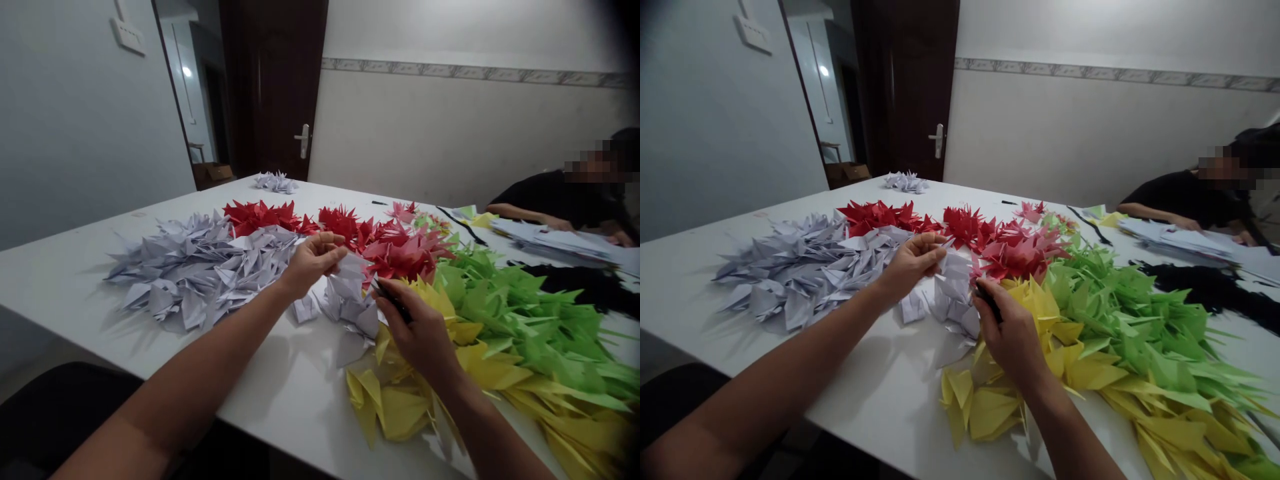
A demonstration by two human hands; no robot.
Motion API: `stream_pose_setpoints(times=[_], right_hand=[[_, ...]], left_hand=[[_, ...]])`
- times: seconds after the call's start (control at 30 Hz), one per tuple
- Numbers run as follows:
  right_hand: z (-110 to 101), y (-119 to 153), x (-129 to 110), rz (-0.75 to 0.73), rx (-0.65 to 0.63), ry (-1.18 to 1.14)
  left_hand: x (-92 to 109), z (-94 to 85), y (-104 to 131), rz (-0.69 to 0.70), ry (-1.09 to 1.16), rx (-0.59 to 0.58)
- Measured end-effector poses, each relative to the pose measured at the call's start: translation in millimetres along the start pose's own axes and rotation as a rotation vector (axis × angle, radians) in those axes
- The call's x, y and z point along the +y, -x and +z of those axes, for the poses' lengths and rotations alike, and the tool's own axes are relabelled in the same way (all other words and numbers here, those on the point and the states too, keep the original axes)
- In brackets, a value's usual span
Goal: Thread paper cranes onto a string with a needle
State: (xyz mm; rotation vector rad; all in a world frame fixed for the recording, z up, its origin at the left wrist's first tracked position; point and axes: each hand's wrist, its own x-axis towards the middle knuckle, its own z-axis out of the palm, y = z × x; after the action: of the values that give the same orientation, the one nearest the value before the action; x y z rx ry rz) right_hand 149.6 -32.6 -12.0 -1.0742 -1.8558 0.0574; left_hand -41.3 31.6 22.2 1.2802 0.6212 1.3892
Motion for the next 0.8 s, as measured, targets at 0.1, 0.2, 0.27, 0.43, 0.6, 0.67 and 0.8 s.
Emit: stream_pose_setpoints(times=[0.1,0.2,0.27,0.43,0.6,0.67,0.8], right_hand=[[0.5,-0.1,1.9,0.066,-0.001,-0.053],[0.5,0.2,2.0,0.093,0.010,-0.097],[0.8,0.6,1.3,0.080,0.013,-0.091],[2.9,1.6,1.8,0.024,-0.031,-0.029],[1.9,0.9,3.7,0.015,-0.025,0.036],[1.0,0.1,3.2,0.019,-0.020,0.043],[0.6,-1.4,2.0,0.025,-0.015,0.040]], left_hand=[[-3.2,7.3,5.6,-0.082,0.125,-0.051],[-3.7,9.7,6.9,-0.063,0.161,-0.056],[-2.7,11.2,7.2,-0.018,0.137,-0.068],[-1.6,23.2,17.4,0.073,0.053,-0.217],[-6.5,35.0,31.4,0.065,-0.056,-0.374],[-8.1,35.8,32.3,0.043,-0.031,-0.377],[-7.8,33.0,28.6,-0.016,0.054,-0.336]])
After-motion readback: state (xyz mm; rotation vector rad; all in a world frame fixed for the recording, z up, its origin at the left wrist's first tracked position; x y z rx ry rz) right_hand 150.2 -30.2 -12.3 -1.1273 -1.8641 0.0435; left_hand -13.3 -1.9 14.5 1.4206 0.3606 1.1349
